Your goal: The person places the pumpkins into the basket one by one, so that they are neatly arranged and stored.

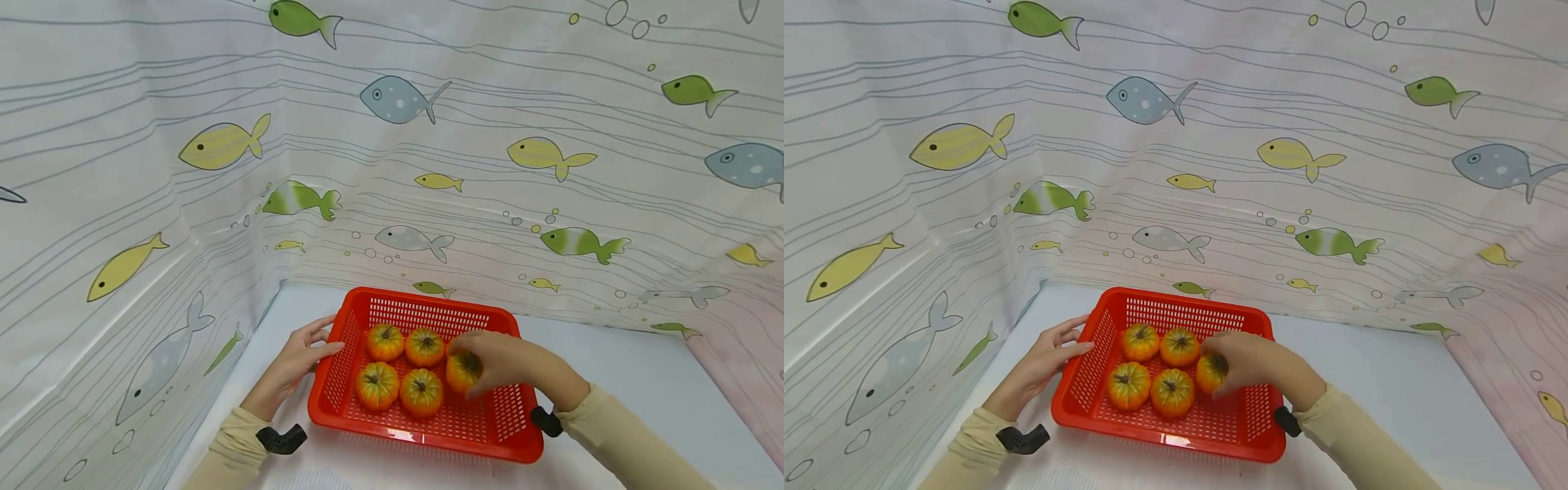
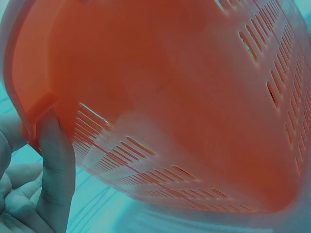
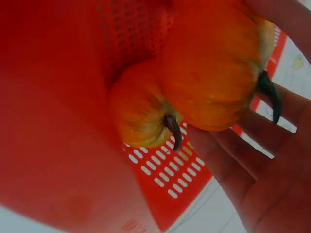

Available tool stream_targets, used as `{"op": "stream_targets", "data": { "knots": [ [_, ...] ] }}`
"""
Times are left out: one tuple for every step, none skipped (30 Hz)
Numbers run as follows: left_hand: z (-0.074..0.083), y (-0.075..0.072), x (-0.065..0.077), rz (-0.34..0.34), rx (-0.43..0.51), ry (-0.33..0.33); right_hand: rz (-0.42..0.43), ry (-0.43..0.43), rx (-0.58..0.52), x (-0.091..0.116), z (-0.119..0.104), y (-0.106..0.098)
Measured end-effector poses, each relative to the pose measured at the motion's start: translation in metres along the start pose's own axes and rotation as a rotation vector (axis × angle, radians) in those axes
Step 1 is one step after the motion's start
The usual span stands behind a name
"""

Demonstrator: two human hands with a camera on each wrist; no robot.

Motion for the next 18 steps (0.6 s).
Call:
{"op": "stream_targets", "data": {
  "knots": [
    [0.000, 0.000, 0.000, 0.001, 0.001, 0.000, -0.017, 0.014, 0.002, -0.002, -0.001, 0.001],
    [-0.001, 0.000, -0.001, 0.000, 0.001, 0.002, -0.033, 0.030, -0.001, -0.003, -0.003, 0.001],
    [-0.001, 0.001, -0.001, 0.000, 0.002, 0.002, -0.048, 0.046, 0.001, -0.005, -0.004, 0.002],
    [-0.001, 0.000, -0.001, 0.000, 0.004, 0.004, -0.063, 0.062, 0.000, -0.007, -0.007, 0.003],
    [-0.001, 0.000, -0.001, 0.002, 0.007, 0.004, -0.078, 0.071, 0.002, -0.009, -0.009, 0.004],
    [-0.001, 0.000, -0.001, 0.001, 0.009, 0.007, -0.096, 0.078, 0.003, -0.011, -0.012, 0.004],
    [-0.001, -0.001, -0.001, 0.001, 0.010, 0.008, -0.111, 0.080, 0.013, -0.013, -0.014, 0.005],
    [-0.001, -0.001, -0.001, -0.003, 0.008, 0.009, -0.126, 0.080, 0.025, -0.015, -0.017, 0.006],
    [-0.001, -0.001, -0.001, -0.003, 0.009, 0.008, -0.143, 0.076, 0.042, -0.017, -0.018, 0.007],
    [-0.001, -0.001, -0.001, -0.004, 0.009, 0.006, -0.159, 0.074, 0.061, -0.018, -0.020, 0.009],
    [-0.001, -0.001, 0.000, -0.003, 0.008, 0.005, -0.176, 0.077, 0.081, -0.020, -0.021, 0.010],
    [-0.001, -0.001, 0.000, -0.005, 0.007, 0.003, -0.191, 0.089, 0.094, -0.020, -0.022, 0.012],
    [-0.001, -0.001, 0.000, -0.005, 0.007, 0.002, -0.203, 0.106, 0.108, -0.021, -0.022, 0.014],
    [-0.001, -0.001, 0.000, -0.004, 0.008, 0.002, -0.216, 0.125, 0.115, -0.021, -0.023, 0.015],
    [0.000, 0.000, 0.000, -0.002, 0.010, 0.000, -0.227, 0.139, 0.124, -0.022, -0.023, 0.017],
    [0.000, 0.000, 0.000, -0.001, 0.011, 0.000, -0.235, 0.152, 0.131, -0.022, -0.023, 0.018],
    [0.000, 0.000, 0.000, -0.001, 0.012, 0.000, -0.242, 0.160, 0.138, -0.022, -0.024, 0.019],
    [0.000, 0.000, 0.000, -0.001, 0.013, 0.000, -0.246, 0.162, 0.143, -0.023, -0.024, 0.020]
  ]
}}
Point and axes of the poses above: each hand's wrist, its own x-axis away from the middle knuckle, its own y-axis out of the palm, z = x × y, the point moved 1 cm from there along -x, towards the middle knuckle, and after that the axes turned 6 degrees about z, right-handed, at the moved point
